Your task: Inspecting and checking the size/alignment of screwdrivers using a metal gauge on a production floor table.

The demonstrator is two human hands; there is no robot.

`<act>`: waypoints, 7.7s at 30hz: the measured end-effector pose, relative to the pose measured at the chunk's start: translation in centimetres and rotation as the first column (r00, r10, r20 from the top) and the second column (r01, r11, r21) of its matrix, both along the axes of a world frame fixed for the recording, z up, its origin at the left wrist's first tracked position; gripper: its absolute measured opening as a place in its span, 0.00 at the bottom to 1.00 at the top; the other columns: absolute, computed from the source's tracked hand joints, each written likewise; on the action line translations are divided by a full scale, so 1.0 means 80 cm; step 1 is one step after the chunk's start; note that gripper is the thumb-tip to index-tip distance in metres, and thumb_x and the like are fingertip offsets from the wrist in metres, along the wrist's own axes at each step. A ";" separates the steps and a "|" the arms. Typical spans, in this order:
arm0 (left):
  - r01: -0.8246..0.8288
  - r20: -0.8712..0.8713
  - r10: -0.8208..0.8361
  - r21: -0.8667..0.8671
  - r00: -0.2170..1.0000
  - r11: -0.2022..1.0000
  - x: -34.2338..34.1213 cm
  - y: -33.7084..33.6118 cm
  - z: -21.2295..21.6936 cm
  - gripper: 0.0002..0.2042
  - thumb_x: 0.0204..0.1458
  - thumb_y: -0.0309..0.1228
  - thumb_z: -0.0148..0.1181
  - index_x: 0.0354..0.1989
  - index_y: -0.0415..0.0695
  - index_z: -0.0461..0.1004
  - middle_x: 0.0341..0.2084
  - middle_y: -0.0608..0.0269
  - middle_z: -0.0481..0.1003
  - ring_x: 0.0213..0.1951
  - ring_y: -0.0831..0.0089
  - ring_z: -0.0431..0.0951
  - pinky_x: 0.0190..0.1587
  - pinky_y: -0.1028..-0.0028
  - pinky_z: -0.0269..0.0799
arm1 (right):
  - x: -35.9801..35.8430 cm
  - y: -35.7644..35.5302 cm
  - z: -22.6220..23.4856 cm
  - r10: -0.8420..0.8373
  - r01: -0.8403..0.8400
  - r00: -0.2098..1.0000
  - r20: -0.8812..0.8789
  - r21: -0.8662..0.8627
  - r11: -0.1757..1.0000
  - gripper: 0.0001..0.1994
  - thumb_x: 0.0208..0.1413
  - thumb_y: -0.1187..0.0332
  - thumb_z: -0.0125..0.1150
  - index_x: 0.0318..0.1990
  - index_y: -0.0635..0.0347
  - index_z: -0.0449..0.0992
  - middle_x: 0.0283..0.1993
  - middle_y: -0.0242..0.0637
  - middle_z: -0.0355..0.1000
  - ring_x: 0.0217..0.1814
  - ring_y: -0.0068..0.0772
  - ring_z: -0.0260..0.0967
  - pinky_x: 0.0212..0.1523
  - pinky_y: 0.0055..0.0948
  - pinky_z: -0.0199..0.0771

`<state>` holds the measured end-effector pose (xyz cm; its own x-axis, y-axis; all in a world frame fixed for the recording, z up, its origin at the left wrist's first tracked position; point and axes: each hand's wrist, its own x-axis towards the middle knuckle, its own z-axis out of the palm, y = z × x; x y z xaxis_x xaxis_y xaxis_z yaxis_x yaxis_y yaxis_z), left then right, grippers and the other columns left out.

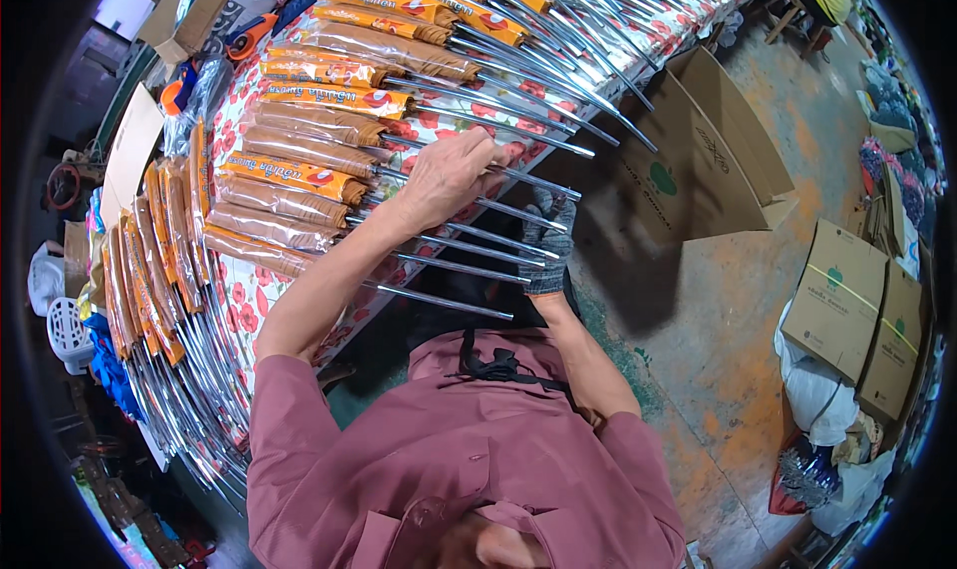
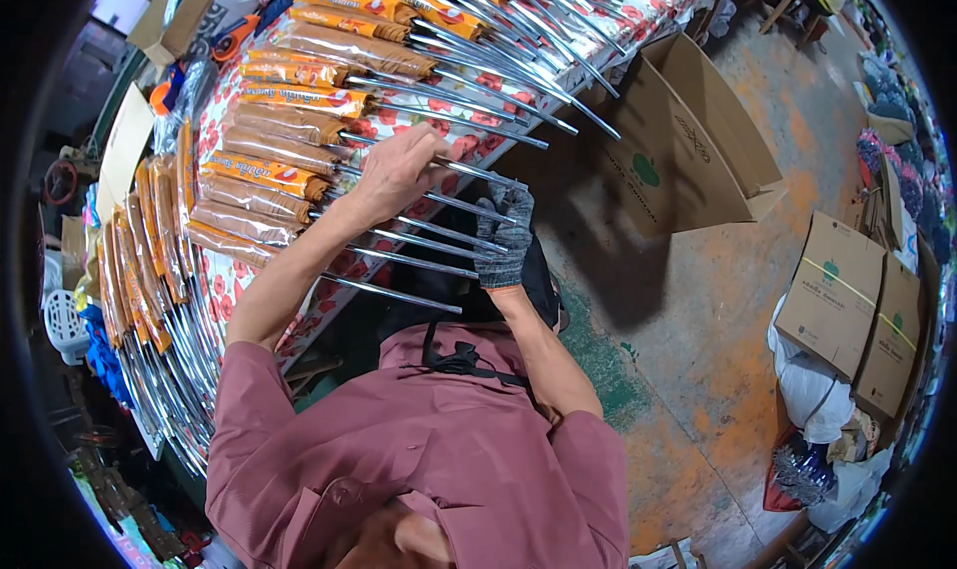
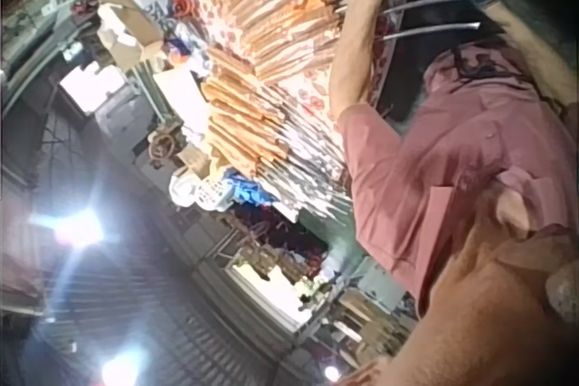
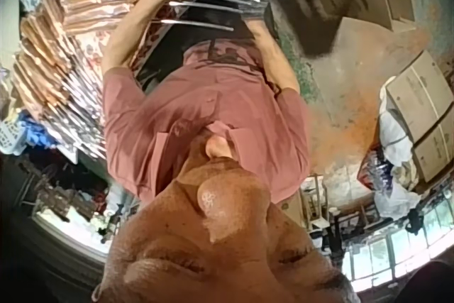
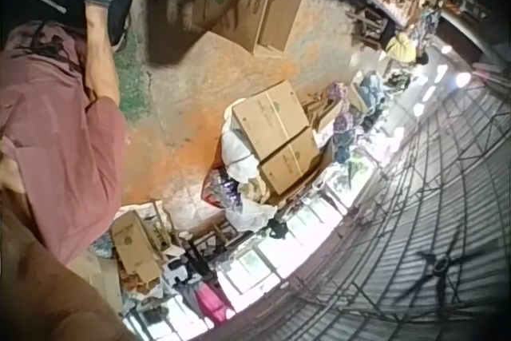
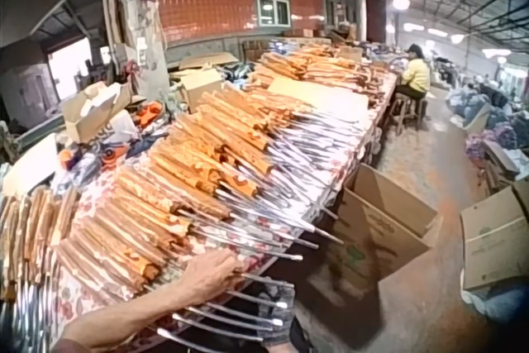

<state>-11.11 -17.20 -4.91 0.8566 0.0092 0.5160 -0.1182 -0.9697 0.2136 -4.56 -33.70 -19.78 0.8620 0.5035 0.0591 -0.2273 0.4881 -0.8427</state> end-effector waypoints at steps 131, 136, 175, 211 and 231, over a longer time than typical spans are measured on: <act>-0.065 -0.145 0.055 -0.066 0.988 0.996 0.028 0.000 -0.007 0.05 0.58 0.37 0.65 0.38 0.53 0.81 0.30 0.66 0.75 0.36 0.62 0.78 0.35 0.61 0.71 | 0.036 0.003 -0.002 0.018 -0.007 0.990 -0.138 0.080 0.997 0.09 0.72 0.72 0.50 0.55 0.58 0.69 0.51 0.33 0.73 0.53 0.26 0.72 0.55 0.26 0.76; -0.044 -0.142 0.033 -0.076 0.989 0.996 0.027 -0.001 -0.009 0.05 0.58 0.36 0.65 0.39 0.52 0.81 0.30 0.66 0.74 0.36 0.62 0.78 0.35 0.61 0.71 | 0.036 -0.010 0.003 -0.009 0.215 0.891 0.455 -0.404 0.889 0.09 0.68 0.67 0.59 0.48 0.61 0.72 0.40 0.35 0.75 0.40 0.29 0.73 0.44 0.28 0.75; 0.002 -0.050 0.007 0.178 0.999 0.984 0.048 0.036 -0.003 0.08 0.52 0.36 0.68 0.39 0.50 0.80 0.32 0.70 0.77 0.37 0.69 0.78 0.34 0.69 0.75 | 0.050 -0.018 -0.011 0.092 0.302 0.823 0.560 -0.570 0.764 0.21 0.62 0.72 0.66 0.60 0.63 0.68 0.52 0.42 0.81 0.53 0.35 0.79 0.54 0.31 0.77; -0.005 0.035 0.002 0.078 0.999 0.997 0.049 0.025 -0.008 0.09 0.45 0.31 0.72 0.31 0.47 0.78 0.29 0.68 0.75 0.35 0.67 0.78 0.34 0.68 0.75 | 0.053 0.018 -0.001 -0.021 0.315 0.815 0.579 -0.412 0.855 0.11 0.68 0.71 0.57 0.55 0.63 0.71 0.45 0.40 0.77 0.46 0.33 0.76 0.46 0.33 0.78; -0.098 -0.127 0.102 0.038 0.987 0.994 0.028 0.033 -0.001 0.08 0.51 0.34 0.70 0.36 0.47 0.79 0.35 0.67 0.76 0.42 0.65 0.79 0.39 0.65 0.77 | 0.111 -0.087 0.021 -0.056 0.514 0.749 0.660 -0.525 0.678 0.11 0.67 0.64 0.61 0.44 0.64 0.78 0.42 0.43 0.77 0.41 0.43 0.75 0.47 0.41 0.74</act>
